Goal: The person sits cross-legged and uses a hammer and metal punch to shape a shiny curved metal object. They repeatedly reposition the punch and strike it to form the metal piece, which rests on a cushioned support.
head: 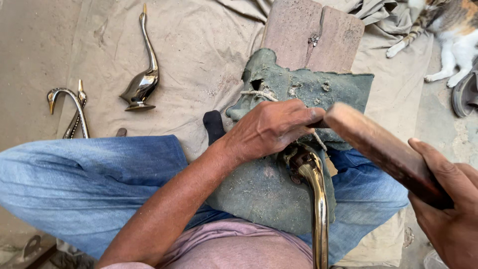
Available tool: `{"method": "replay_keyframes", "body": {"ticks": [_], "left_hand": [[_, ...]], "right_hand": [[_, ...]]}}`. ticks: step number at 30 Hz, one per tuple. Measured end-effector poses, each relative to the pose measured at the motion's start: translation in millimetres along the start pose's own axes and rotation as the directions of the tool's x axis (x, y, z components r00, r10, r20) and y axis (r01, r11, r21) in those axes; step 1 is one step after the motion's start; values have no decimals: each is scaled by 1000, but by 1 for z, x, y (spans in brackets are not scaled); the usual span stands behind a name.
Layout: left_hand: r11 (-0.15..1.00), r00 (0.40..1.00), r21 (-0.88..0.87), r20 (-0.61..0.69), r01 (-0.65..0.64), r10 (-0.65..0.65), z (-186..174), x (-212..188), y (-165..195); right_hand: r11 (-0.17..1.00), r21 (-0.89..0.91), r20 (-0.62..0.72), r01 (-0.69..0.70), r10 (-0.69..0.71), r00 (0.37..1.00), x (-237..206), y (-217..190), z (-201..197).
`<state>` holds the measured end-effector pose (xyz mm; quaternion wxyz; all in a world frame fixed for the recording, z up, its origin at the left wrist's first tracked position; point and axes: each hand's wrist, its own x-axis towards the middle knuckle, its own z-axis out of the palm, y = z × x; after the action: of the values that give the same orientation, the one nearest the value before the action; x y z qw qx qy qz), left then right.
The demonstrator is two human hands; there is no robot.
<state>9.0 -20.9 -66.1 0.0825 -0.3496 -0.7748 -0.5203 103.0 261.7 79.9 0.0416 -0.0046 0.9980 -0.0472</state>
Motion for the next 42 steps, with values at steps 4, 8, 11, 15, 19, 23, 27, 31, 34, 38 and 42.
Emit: {"method": "replay_keyframes", "body": {"ticks": [4,8,11,15,19,23,27,31,34,38,42], "left_hand": [[1000,1000,-6,-5,-23,23,-2,-2,-1],[996,1000,-90,-30,-3,0,-2,0,-2],[997,1000,-79,-17,3,-4,-5,-1,-2],[996,1000,-84,20,-11,12,-9,-3,-2],[998,999,-59,23,-26,27,-9,-4,-4],[1000,999,-17,29,19,-19,-1,-5,-4],[998,987,-58,-161,10,-19,4,-15,-1],[996,982,-66,-175,61,-71,6,-20,1],[994,975,-86,-208,60,-77,5,-24,3],[995,954,-94,-295,30,-57,8,-29,7],[990,942,-124,-321,60,-98,10,-32,7]], "right_hand": [[985,156,0,67,-68,998,0,17,4],[993,15,93,-113,111,989,-6,26,10],[988,91,65,-123,117,991,-10,28,11],[984,145,-97,106,-92,991,-8,23,9],[964,173,-143,202,-178,974,-1,11,3],[982,49,-67,182,-179,982,10,-4,-11],[988,-48,-2,147,-147,989,22,-17,-21],[995,-39,42,88,-87,995,31,-21,-21],[997,50,53,67,-70,996,36,-19,-17],[945,-203,-2,257,-263,965,36,-15,-18],[948,-200,12,246,-249,969,33,-18,-23]]}}
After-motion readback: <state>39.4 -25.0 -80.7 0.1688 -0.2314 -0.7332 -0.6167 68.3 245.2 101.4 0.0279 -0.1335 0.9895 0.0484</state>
